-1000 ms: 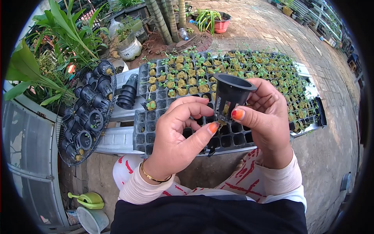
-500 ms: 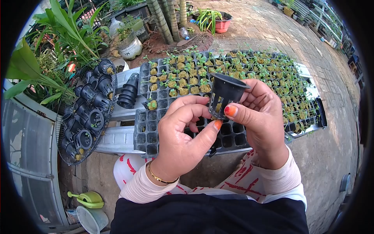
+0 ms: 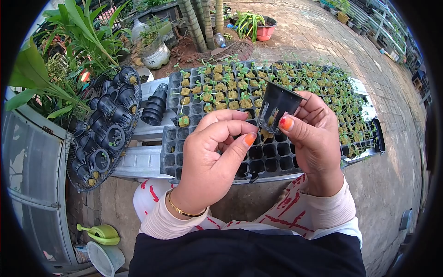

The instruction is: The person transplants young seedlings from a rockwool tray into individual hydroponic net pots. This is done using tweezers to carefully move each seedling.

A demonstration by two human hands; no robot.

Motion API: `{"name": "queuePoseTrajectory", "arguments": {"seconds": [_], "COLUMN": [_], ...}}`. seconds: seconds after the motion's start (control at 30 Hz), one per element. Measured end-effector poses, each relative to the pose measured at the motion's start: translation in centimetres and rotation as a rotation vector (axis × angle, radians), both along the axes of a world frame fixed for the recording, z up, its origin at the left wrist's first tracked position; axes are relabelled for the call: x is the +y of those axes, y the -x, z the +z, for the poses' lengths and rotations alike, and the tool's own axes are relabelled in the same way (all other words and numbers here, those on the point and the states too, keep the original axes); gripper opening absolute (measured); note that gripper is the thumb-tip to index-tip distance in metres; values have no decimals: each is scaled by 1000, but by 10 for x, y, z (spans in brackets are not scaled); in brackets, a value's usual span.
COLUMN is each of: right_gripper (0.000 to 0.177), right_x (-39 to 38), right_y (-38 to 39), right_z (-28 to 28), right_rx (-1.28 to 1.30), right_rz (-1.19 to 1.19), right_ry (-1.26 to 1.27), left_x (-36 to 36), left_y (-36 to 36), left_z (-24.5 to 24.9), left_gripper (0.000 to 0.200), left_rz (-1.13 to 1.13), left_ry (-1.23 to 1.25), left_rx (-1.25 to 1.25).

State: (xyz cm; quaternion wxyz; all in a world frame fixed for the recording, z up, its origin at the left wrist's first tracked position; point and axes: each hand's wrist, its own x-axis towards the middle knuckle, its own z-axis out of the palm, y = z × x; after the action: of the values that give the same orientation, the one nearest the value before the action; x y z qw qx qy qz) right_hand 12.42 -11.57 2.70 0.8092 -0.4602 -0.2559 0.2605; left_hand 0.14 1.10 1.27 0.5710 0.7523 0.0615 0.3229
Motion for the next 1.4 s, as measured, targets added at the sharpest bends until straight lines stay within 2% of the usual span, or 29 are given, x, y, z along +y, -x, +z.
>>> {"name": "queuePoseTrajectory", "arguments": {"seconds": [0.33,0.67,0.77,0.83,0.93,1.13,1.2,1.27,1.33,1.4], "right_gripper": [39,39,38,38,37,39,41,43,46,49], "right_x": [1,-2,-4,-5,-6,-10,-10,-10,-9,-13], "right_y": [2,0,-3,-5,-4,-5,-4,-3,-2,-4], "right_z": [-2,2,2,1,4,0,0,-1,-4,-4], "right_rx": [-110,-65,-28,-2,13,-54,-75,-98,-228,-316], "right_rz": [5,-10,14,45,67,154,178,203,218,229], "right_ry": [58,33,4,-9,-11,-36,-70,-105,-209,-200], "left_x": [-2,0,1,6,1,-1,0,2,2,1], "left_y": [-1,4,11,16,20,18,15,16,16,15], "left_z": [-5,0,11,18,26,25,16,11,11,12], "left_gripper": [9,9,7,9,13,25,23,24,25,23], "left_rz": [33,54,42,-186,-190,-128,-108,-137,-167,-155], "left_ry": [16,-23,-33,-314,-396,-139,4,28,51,99], "left_rx": [-8,-3,82,141,257,331,197,189,180,152]}}
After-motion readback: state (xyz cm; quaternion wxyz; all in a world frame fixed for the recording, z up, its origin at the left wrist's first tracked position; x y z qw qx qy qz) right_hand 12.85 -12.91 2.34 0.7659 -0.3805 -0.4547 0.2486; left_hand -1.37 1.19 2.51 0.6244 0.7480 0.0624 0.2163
